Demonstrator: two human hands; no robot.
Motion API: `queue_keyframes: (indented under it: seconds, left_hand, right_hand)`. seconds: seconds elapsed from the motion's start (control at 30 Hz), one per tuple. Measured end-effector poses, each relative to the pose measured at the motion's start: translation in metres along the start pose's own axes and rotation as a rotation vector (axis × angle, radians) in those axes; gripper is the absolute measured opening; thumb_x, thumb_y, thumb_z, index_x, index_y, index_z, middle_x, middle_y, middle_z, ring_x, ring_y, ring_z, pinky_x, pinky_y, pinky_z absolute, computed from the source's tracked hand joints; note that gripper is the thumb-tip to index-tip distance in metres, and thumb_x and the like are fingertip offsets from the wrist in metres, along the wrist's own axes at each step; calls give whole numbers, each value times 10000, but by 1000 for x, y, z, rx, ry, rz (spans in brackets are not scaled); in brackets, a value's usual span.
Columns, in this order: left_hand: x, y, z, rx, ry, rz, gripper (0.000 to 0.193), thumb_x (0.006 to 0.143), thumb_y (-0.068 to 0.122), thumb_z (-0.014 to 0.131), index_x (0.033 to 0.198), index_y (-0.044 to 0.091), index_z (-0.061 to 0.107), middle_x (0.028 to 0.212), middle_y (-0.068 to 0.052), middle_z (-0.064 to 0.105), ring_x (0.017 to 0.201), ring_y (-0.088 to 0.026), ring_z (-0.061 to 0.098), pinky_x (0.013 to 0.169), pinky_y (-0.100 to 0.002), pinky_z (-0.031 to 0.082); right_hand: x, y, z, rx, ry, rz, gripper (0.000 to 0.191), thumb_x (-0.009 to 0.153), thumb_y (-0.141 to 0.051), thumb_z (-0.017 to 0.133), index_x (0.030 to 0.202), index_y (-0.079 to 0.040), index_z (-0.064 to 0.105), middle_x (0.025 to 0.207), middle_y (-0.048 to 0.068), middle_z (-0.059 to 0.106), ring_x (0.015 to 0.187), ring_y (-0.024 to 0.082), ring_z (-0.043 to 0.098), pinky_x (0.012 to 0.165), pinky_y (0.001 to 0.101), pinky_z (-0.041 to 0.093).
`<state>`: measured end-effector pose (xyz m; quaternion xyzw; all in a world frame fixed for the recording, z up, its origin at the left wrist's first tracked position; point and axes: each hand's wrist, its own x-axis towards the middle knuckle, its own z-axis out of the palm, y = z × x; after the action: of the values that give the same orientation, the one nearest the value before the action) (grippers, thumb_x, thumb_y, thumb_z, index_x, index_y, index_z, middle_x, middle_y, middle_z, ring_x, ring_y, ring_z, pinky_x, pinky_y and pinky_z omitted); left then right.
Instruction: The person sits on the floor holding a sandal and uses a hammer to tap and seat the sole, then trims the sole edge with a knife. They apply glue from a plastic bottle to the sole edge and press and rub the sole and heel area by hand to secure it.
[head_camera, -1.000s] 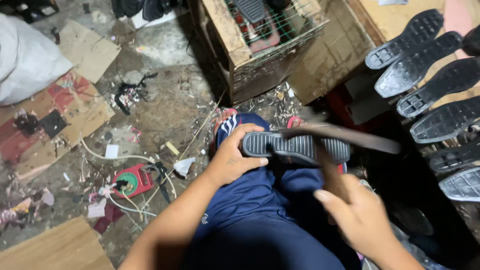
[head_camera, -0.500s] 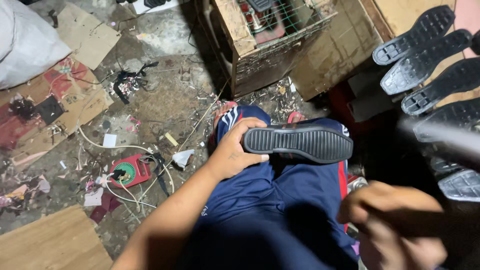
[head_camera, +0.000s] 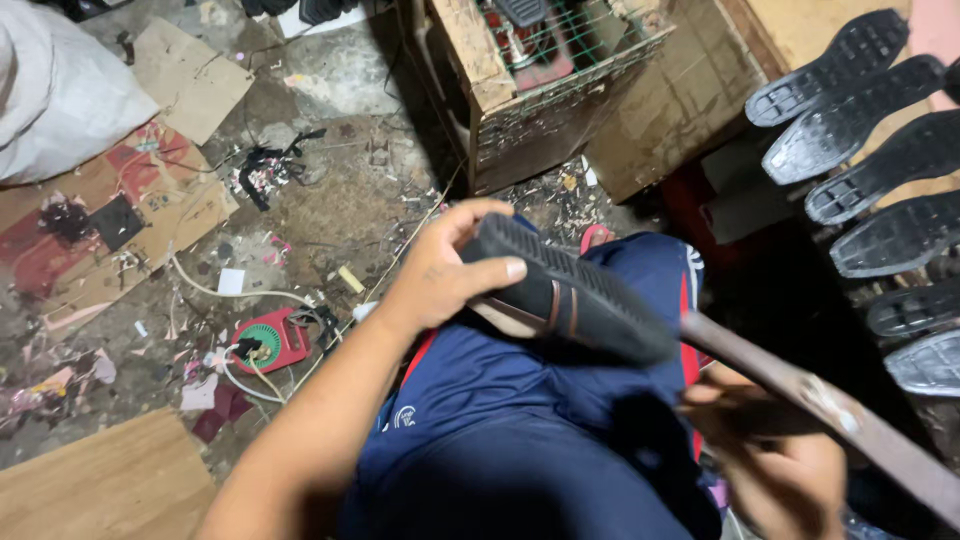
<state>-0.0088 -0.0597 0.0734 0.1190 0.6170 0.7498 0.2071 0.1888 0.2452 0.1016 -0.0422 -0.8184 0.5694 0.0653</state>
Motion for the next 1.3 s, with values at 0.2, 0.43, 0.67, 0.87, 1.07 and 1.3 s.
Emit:
queue_keyframes:
  seconds: [0.2,0.43,0.67,0.87,1.07,1.3]
  left_hand:
    - [14,-13,-4,270,-135,-125,445,865,264,771,1242,48,676,1032,-21,706,975,-99,645,891,-276,532]
    - [16,-50,-5,297,-37,-195,387,913,322,705,1193,55,699,1012,-3,728,952,-92,663,873,-253,524]
    - [12,-48,-6,264,-20,-114,374,923,308,722,1185,42,702,1060,-25,732,998,-86,650,916,-262,521]
    - [10,-55,-10,381,1,0,354,930,280,735,1177,29,697,1101,-53,740,1045,-111,654,956,-281,505]
    - [17,-49,-4,415,34,-28,335,922,298,721,1134,39,704,1051,-59,750,1006,-117,674,926,-278,516]
    - [13,-48,-1,335,36,-165,380,896,329,713,1149,46,692,1000,-30,738,930,-101,666,860,-264,528]
  right_hand:
    - [16,-5,7,24,8,247,178,931,-112,717,1058,12,696,869,67,628,747,114,567,648,282,457]
    - [67,6,35,-166,-240,314,183,883,-173,716,982,-20,725,709,24,664,644,104,614,588,275,505]
    - [119,4,65,-86,-324,416,203,924,-229,714,977,-34,726,697,-12,623,614,85,574,557,277,486]
    - [156,-17,82,-464,-513,358,300,864,-362,745,906,-66,759,634,90,634,582,206,539,541,378,450]
    - [171,-36,104,-990,-565,55,614,862,-611,748,826,1,716,753,196,686,761,405,663,670,482,504]
    - [133,0,59,-360,-417,565,357,931,-391,666,904,-38,710,667,80,644,596,185,626,563,348,509]
